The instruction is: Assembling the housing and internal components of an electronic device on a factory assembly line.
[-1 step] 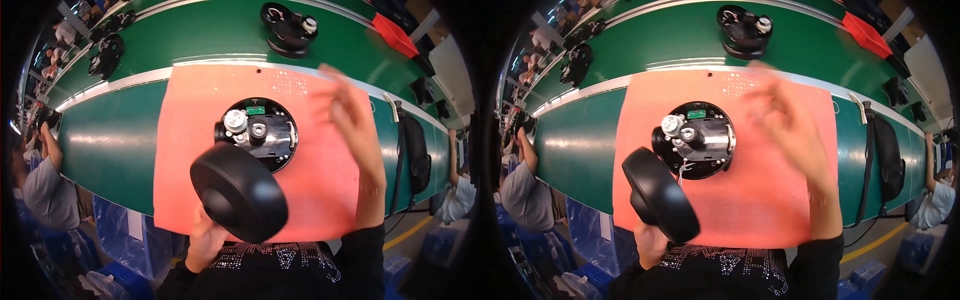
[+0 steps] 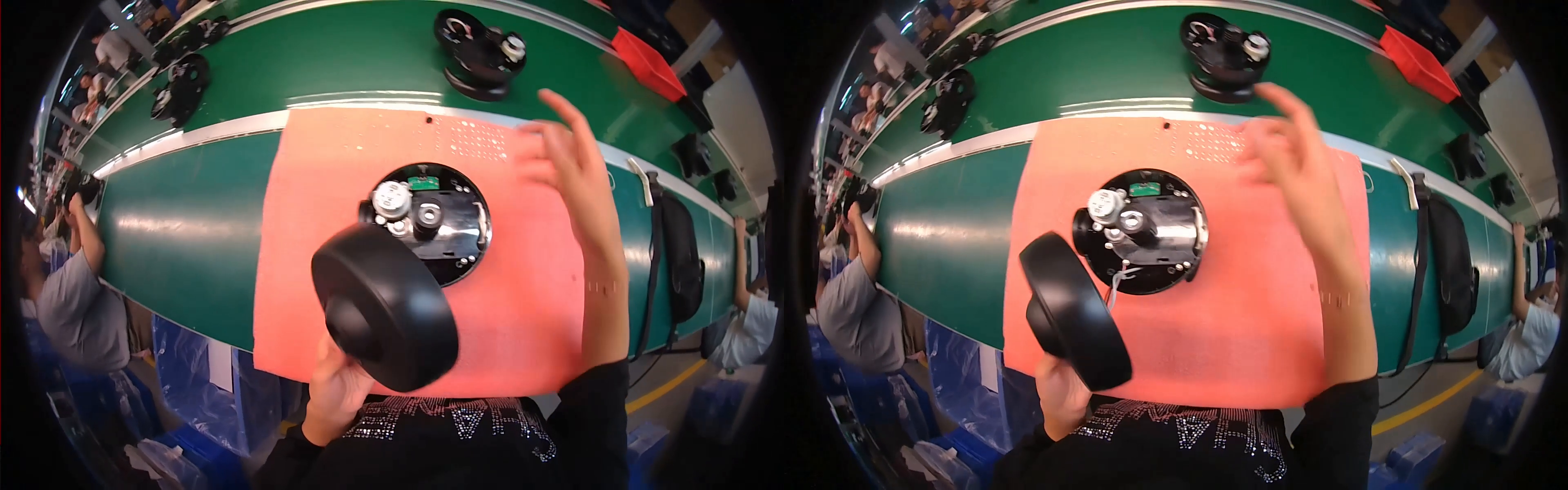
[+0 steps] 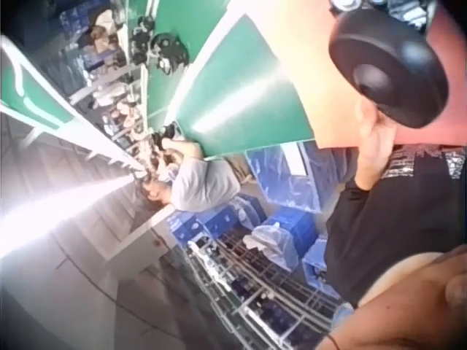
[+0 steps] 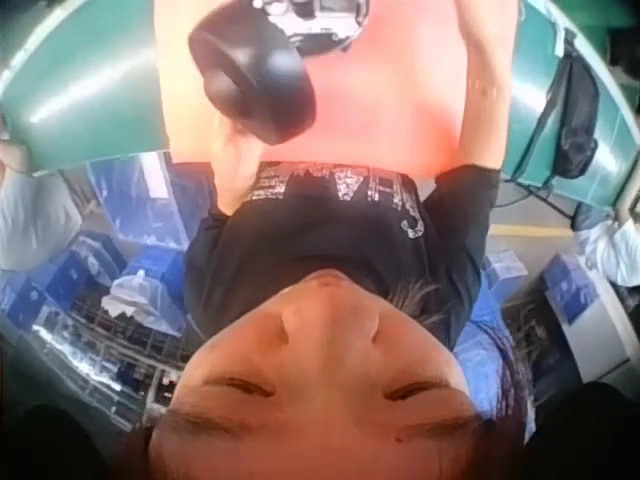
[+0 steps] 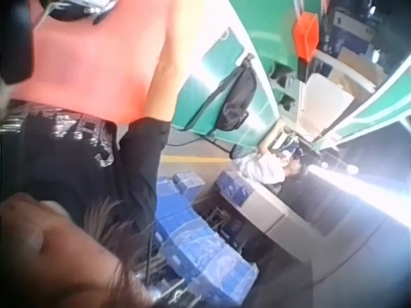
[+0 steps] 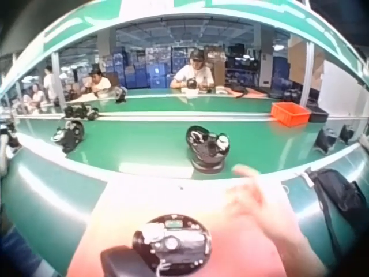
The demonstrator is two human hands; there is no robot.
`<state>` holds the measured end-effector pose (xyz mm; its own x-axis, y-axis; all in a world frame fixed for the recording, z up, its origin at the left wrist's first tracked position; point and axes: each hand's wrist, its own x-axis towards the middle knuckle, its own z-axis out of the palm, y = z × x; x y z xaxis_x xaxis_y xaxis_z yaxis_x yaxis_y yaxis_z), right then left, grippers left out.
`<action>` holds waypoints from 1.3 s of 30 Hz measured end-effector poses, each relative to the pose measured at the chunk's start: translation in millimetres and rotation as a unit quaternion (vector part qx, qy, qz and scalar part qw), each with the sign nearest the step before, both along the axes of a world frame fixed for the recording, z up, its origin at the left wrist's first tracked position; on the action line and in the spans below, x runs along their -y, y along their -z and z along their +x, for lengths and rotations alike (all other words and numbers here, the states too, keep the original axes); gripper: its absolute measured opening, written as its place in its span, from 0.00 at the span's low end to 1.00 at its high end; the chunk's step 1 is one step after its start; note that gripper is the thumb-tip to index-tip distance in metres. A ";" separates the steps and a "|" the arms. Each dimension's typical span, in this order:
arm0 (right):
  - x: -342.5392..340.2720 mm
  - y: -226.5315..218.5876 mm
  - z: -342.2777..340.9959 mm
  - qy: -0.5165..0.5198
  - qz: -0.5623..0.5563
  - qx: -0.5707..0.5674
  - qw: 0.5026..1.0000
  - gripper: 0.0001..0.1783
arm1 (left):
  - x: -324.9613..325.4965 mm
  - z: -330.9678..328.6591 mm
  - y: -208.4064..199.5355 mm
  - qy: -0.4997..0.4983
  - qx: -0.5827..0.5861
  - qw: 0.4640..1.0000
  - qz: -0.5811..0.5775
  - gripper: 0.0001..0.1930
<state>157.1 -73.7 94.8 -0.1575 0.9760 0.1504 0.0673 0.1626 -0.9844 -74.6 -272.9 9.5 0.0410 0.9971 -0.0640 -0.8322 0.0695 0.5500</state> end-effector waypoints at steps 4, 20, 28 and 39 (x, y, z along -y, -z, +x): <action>-90.8 41.5 5.9 0.158 -0.180 -0.120 0.963 0.32 | -1.4 0.2 -5.3 0.006 0.279 0.958 -0.065 0.21; -149.4 66.5 47.7 0.098 -0.220 -0.417 0.876 0.20 | -3.1 12.7 -17.1 0.005 0.223 0.972 -0.079 0.23; -1.1 38.7 136.3 0.050 -0.206 -0.296 0.931 0.20 | -14.8 26.8 -21.8 -0.010 -0.420 0.900 0.119 0.22; 75.7 36.0 114.5 0.239 0.206 0.341 0.886 0.38 | -23.2 31.9 -6.8 -0.054 -0.373 0.896 0.236 0.20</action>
